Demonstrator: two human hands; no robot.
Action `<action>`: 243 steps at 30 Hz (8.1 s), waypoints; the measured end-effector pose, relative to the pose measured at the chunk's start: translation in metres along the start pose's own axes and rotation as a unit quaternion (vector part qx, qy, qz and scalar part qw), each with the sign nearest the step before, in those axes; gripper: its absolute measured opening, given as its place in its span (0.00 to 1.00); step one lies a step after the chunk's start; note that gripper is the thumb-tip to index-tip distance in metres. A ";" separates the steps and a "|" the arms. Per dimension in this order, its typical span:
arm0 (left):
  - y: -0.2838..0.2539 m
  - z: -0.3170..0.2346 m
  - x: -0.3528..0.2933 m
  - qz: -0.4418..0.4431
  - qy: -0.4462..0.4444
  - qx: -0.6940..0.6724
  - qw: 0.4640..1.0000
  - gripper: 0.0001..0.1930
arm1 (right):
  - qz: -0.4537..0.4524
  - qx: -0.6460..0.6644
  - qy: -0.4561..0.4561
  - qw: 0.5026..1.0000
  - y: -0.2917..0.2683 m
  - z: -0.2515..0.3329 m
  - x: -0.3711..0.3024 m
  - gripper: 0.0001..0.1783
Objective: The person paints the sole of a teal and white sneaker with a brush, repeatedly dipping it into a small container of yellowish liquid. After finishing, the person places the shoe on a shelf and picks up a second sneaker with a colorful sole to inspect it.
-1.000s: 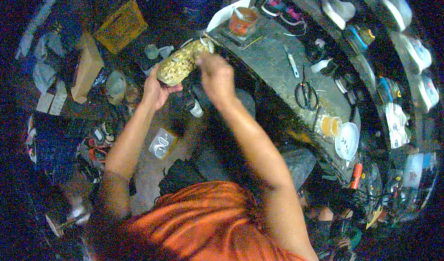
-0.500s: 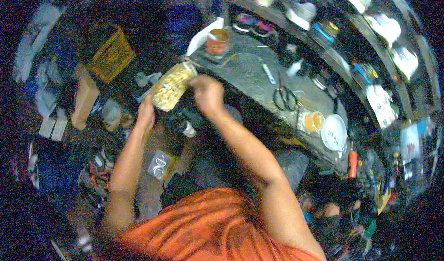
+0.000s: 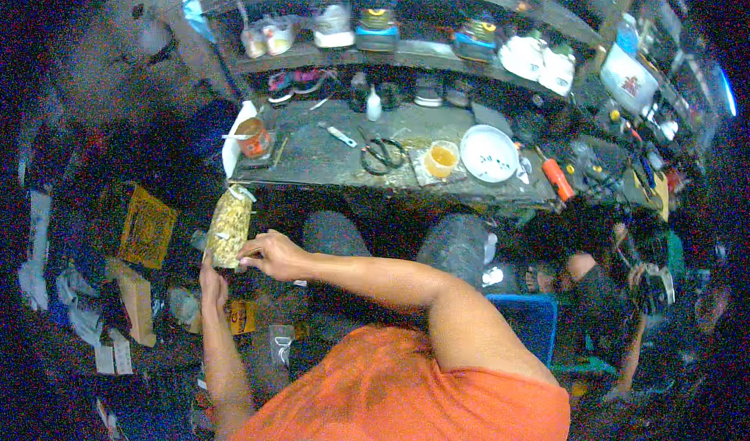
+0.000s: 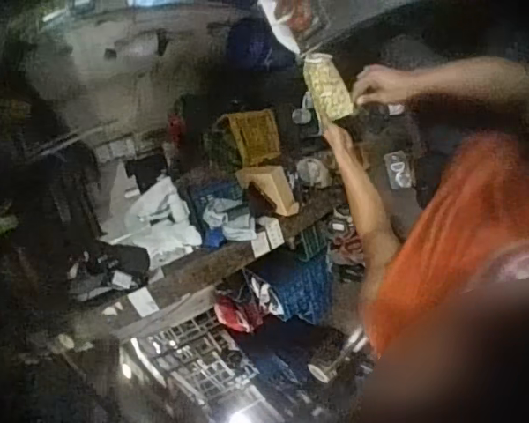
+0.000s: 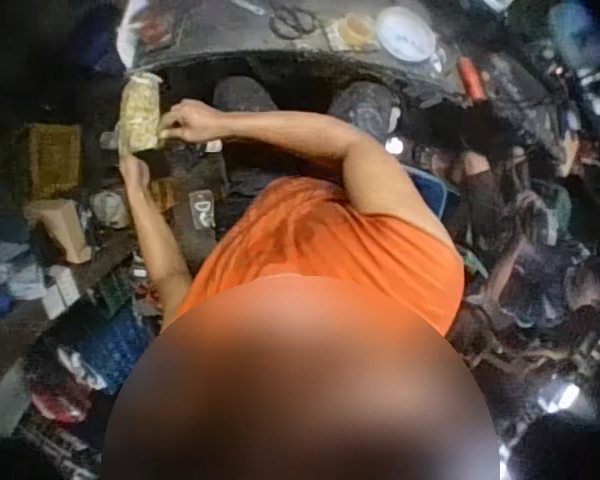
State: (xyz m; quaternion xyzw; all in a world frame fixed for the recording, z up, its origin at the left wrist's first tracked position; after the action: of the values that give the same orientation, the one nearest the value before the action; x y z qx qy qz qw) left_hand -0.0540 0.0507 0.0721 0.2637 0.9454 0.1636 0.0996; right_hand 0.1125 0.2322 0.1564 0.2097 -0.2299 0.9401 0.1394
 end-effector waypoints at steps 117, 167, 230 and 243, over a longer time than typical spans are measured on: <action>0.635 0.125 0.149 0.250 0.401 0.620 0.626 0.55 | -0.504 -0.141 0.220 0.823 -0.232 -0.011 -0.321 0.14; 0.208 0.001 -0.142 0.314 0.451 0.333 0.766 0.19 | -0.408 0.241 0.147 0.868 -0.194 0.090 -0.089 0.37; 0.184 -0.046 -0.098 0.205 0.201 0.138 0.948 0.58 | -0.252 -0.450 0.335 0.789 -0.378 0.004 -0.135 0.16; 0.199 -0.059 -0.099 0.209 0.268 0.225 0.913 0.59 | -0.360 -0.090 0.432 0.822 -0.390 -0.005 -0.160 0.10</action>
State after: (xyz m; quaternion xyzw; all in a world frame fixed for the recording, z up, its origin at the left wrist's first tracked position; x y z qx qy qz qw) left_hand 0.1055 0.1438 0.2084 0.4172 0.8715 0.0279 -0.2564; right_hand 0.3900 0.5422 0.2248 -0.1639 -0.1380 0.7920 0.5717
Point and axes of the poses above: each hand's wrist, its own x-axis towards the middle knuckle, its own y-axis out of the palm, z = x × y, the point moved 4 cm from there along x, towards the middle knuckle, and after that the axes turned 8 degrees about y, right-handed, at the moved point
